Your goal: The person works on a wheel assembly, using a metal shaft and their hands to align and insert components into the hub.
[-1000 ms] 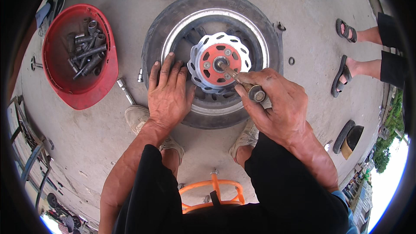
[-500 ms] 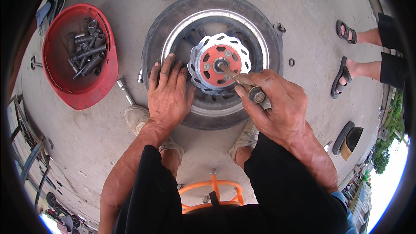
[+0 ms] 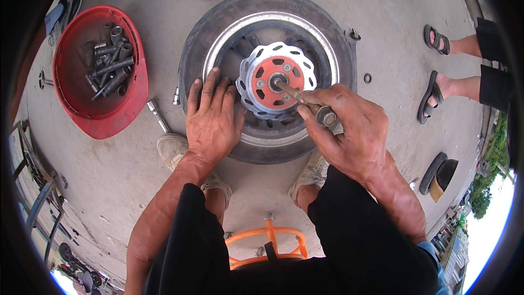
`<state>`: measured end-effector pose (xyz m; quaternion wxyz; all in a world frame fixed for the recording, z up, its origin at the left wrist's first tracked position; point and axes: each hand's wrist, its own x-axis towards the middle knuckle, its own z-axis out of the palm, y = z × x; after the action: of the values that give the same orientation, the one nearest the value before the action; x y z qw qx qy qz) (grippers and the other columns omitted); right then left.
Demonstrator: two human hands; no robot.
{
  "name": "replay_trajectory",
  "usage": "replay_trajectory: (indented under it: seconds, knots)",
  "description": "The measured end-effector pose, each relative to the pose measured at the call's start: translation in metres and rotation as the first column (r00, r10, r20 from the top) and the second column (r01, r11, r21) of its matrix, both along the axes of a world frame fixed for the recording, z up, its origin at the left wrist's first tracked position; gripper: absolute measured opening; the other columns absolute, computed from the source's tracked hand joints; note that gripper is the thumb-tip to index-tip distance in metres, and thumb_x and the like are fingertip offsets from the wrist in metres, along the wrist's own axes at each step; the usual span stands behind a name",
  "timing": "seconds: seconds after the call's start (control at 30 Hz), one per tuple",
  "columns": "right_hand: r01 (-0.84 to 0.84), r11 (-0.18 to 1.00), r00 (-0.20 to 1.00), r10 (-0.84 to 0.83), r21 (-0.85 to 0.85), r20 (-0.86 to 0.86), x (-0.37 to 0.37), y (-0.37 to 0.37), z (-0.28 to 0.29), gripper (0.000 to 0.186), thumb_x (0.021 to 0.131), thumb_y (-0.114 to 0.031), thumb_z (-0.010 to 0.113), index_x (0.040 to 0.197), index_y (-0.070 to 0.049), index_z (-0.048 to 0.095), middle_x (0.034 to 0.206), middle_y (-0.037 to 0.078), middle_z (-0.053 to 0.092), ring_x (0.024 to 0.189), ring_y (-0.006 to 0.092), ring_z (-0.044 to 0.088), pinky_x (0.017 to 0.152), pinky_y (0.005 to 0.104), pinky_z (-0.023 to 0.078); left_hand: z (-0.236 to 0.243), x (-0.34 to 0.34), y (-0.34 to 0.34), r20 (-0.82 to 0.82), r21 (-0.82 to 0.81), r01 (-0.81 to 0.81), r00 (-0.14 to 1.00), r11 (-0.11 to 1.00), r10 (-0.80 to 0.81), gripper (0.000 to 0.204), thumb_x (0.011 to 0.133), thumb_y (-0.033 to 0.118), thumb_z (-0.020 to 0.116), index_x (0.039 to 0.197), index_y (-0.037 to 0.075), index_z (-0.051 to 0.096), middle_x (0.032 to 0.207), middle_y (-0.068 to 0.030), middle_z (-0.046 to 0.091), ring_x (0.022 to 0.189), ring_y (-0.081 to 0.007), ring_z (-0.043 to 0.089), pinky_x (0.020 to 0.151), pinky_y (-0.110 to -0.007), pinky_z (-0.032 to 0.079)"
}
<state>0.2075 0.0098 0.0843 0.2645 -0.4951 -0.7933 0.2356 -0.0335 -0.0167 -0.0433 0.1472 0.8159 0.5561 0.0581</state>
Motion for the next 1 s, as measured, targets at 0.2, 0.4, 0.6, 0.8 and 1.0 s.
replay_trajectory:
  seconds: [0.2, 0.4, 0.6, 0.8, 1.0]
  knots:
    - [-0.008, 1.0, 1.0, 0.008, -0.022, 0.01, 0.0, -0.005, -0.002, 0.039, 0.082, 0.001, 0.083, 0.116, -0.003, 0.066, 0.095, 0.012, 0.074, 0.074, 0.0286, 0.074, 0.059, 0.0368, 0.058, 0.0, -0.001, 0.0, -0.006, -0.005, 0.003, 1.0, 1.0, -0.003, 0.055, 0.09, 0.031, 0.076, 0.135, 0.0, 0.066, 0.146, -0.0135, 0.062, 0.157, -0.0306, 0.035, 0.13, -0.055, 0.023]
    - [0.001, 1.0, 1.0, -0.001, -0.016, 0.009, 0.002, 0.006, -0.002, 0.034, 0.083, 0.001, 0.086, 0.113, -0.002, 0.069, 0.092, 0.012, 0.076, 0.075, 0.0253, 0.075, 0.063, 0.0326, 0.057, 0.0, -0.001, -0.001, -0.016, -0.002, 0.007, 1.0, 1.0, -0.007, 0.055, 0.091, 0.031, 0.076, 0.135, 0.0, 0.066, 0.146, -0.0133, 0.062, 0.157, -0.0304, 0.036, 0.13, -0.055, 0.022]
    - [0.033, 0.996, 0.999, -0.031, -0.088, 0.015, -0.001, -0.004, 0.004, 0.03, 0.084, 0.001, 0.085, 0.111, -0.002, 0.071, 0.094, 0.011, 0.077, 0.079, 0.0254, 0.077, 0.065, 0.0324, 0.058, 0.0, 0.0, 0.0, -0.017, -0.01, 0.005, 1.0, 1.0, -0.005, 0.055, 0.091, 0.031, 0.075, 0.135, 0.0, 0.066, 0.147, -0.0132, 0.062, 0.157, -0.0305, 0.035, 0.13, -0.055, 0.022]
    - [0.034, 0.998, 0.999, -0.032, -0.057, 0.033, -0.001, 0.003, 0.001, 0.028, 0.085, 0.001, 0.084, 0.109, -0.002, 0.071, 0.094, 0.011, 0.076, 0.077, 0.0252, 0.076, 0.065, 0.0324, 0.058, 0.0, -0.001, -0.001, -0.012, -0.01, 0.003, 1.0, 1.0, -0.003, 0.055, 0.09, 0.03, 0.076, 0.135, 0.0, 0.066, 0.147, -0.0132, 0.062, 0.157, -0.0306, 0.035, 0.13, -0.055, 0.022]
    - [0.003, 1.0, 1.0, -0.002, -0.031, 0.017, 0.002, 0.003, 0.0, 0.032, 0.084, 0.002, 0.084, 0.112, -0.003, 0.07, 0.093, 0.012, 0.075, 0.075, 0.0255, 0.075, 0.064, 0.0334, 0.058, 0.001, -0.001, 0.0, -0.012, -0.006, 0.004, 1.0, 1.0, -0.004, 0.055, 0.089, 0.03, 0.076, 0.135, 0.0, 0.066, 0.147, -0.0134, 0.062, 0.157, -0.0306, 0.035, 0.13, -0.056, 0.023]
